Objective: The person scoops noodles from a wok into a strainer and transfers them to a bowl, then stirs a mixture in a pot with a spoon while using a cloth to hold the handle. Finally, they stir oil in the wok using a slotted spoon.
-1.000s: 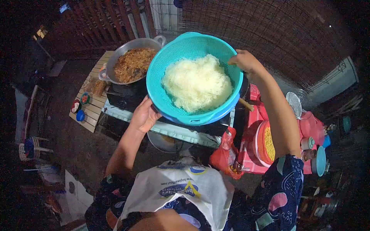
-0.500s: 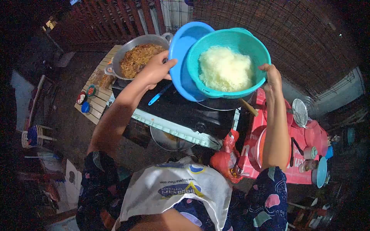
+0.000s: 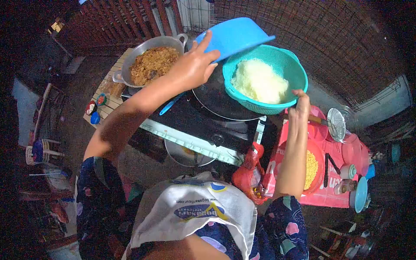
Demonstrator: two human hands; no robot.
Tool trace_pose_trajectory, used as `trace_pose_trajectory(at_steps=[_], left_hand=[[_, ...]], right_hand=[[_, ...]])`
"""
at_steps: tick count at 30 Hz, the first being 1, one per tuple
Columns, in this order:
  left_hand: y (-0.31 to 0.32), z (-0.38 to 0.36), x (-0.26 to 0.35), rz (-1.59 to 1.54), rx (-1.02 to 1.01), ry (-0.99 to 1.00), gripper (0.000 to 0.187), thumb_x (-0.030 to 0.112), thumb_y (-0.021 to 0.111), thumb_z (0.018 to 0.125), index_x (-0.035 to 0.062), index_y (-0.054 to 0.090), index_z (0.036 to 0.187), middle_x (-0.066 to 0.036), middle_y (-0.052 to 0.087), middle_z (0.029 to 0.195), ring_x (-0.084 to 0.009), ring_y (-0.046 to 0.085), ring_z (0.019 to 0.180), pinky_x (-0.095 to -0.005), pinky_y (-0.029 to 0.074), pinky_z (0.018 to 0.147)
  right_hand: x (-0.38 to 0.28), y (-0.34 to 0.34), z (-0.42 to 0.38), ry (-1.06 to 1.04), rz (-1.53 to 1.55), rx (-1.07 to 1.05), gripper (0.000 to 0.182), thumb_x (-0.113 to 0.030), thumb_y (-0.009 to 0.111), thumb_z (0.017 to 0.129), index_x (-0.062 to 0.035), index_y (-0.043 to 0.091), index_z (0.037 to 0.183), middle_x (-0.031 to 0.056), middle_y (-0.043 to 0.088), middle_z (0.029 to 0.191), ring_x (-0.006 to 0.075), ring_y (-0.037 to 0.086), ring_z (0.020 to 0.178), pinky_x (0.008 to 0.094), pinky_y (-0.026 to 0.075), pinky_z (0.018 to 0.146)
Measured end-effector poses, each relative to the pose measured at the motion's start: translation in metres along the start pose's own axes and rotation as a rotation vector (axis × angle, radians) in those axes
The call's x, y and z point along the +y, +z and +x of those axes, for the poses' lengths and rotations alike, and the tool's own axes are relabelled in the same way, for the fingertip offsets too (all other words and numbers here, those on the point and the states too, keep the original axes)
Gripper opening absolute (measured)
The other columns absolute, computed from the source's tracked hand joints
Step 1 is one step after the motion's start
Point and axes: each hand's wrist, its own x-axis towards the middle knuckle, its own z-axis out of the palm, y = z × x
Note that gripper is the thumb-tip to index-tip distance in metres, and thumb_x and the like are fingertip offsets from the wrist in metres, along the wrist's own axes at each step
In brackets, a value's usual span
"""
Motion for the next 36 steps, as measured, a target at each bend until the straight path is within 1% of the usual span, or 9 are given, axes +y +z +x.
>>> trace_pose_trajectory(at_steps=[5,11,18,21,23,24,31,33,36], left_hand=[[-0.002,-0.001,0.009,0.204,-0.012,0.226,0.025,0.009,0.061,0.072,0.0093,0.054,0.095,-0.026,0.022,0.135,-0.0566,0.039,0.105,-0.0482,0.051,0.072],[-0.004,-0.006,0.018,0.232,-0.074,0.176,0.026,0.008,0.061,0.070,0.0087,0.053,0.095,-0.026,0.022,0.135,-0.0572,0.037,0.106,-0.0495,0.049,0.074],[0.004,-0.014,0.008,0.097,0.026,0.070,0.025,0.009,0.059,0.073,0.0084,0.054,0.098,-0.027,0.025,0.133,-0.0530,0.038,0.108,-0.0485,0.049,0.073],[0.006,-0.014,-0.007,-0.113,0.116,-0.201,0.025,0.012,0.055,0.080,0.0085,0.053,0.104,-0.023,0.040,0.126,-0.0389,0.050,0.105,-0.0428,0.051,0.072],[0.000,-0.016,-0.012,-0.938,-0.128,-0.837,0.026,0.015,0.049,0.085,0.0081,0.050,0.110,-0.014,0.051,0.114,-0.0226,0.057,0.096,-0.0356,0.051,0.072],[0.001,-0.023,-0.008,-1.023,-0.084,-0.891,0.029,0.017,0.045,0.089,0.0088,0.045,0.116,-0.007,0.053,0.107,-0.0146,0.057,0.090,-0.0329,0.051,0.072],[0.031,-0.086,0.036,-1.683,0.045,-0.849,0.028,0.018,0.042,0.090,0.0119,0.040,0.118,-0.005,0.053,0.110,-0.0143,0.057,0.092,-0.0311,0.052,0.072],[0.035,-0.104,0.051,-1.746,0.105,-0.922,0.028,0.018,0.040,0.092,0.0110,0.039,0.119,-0.006,0.051,0.111,-0.0185,0.055,0.094,-0.0354,0.051,0.074],[0.023,-0.137,0.066,-1.765,0.222,-0.829,0.035,0.020,0.042,0.091,0.0125,0.034,0.124,-0.007,0.047,0.117,-0.0209,0.050,0.103,-0.0385,0.050,0.075]], right_hand=[[0.011,-0.003,-0.004,0.022,0.045,0.004,0.026,0.001,0.051,0.064,0.0055,0.051,0.090,0.0139,0.056,0.089,0.0283,0.055,0.082,0.0378,0.045,0.081],[0.018,0.002,-0.005,0.079,0.076,0.035,0.017,-0.001,0.053,0.064,0.0018,0.050,0.081,0.0072,0.055,0.073,0.0155,0.047,0.048,0.0230,0.036,0.040],[0.010,0.007,-0.009,0.074,0.057,-0.051,0.020,-0.002,0.052,0.064,0.0022,0.051,0.084,0.0092,0.056,0.079,0.0192,0.053,0.058,0.0258,0.045,0.050],[-0.002,0.018,-0.027,0.069,0.091,-0.110,0.025,-0.002,0.052,0.065,0.0035,0.051,0.090,0.0117,0.057,0.087,0.0240,0.057,0.072,0.0306,0.050,0.066],[-0.012,0.024,-0.036,0.058,0.097,-0.152,0.029,-0.001,0.051,0.065,0.0043,0.051,0.094,0.0136,0.057,0.091,0.0272,0.058,0.080,0.0339,0.049,0.078],[-0.016,0.029,-0.042,0.065,0.115,-0.188,0.029,-0.002,0.052,0.066,0.0041,0.051,0.095,0.0131,0.057,0.090,0.0265,0.058,0.080,0.0340,0.050,0.076],[0.000,0.033,-0.038,0.074,0.154,-0.293,0.012,0.000,0.053,0.064,-0.0052,0.050,0.075,0.0040,0.054,0.072,0.0154,0.051,0.058,0.0218,0.044,0.053],[0.006,0.038,-0.064,0.083,0.170,-0.313,0.027,0.002,0.050,0.068,0.0036,0.051,0.094,0.0134,0.057,0.093,0.0263,0.056,0.087,0.0375,0.044,0.086],[0.013,0.032,-0.096,0.097,0.069,-0.376,0.019,0.000,0.053,0.065,-0.0017,0.051,0.084,0.0074,0.055,0.080,0.0187,0.055,0.071,0.0294,0.044,0.065]])
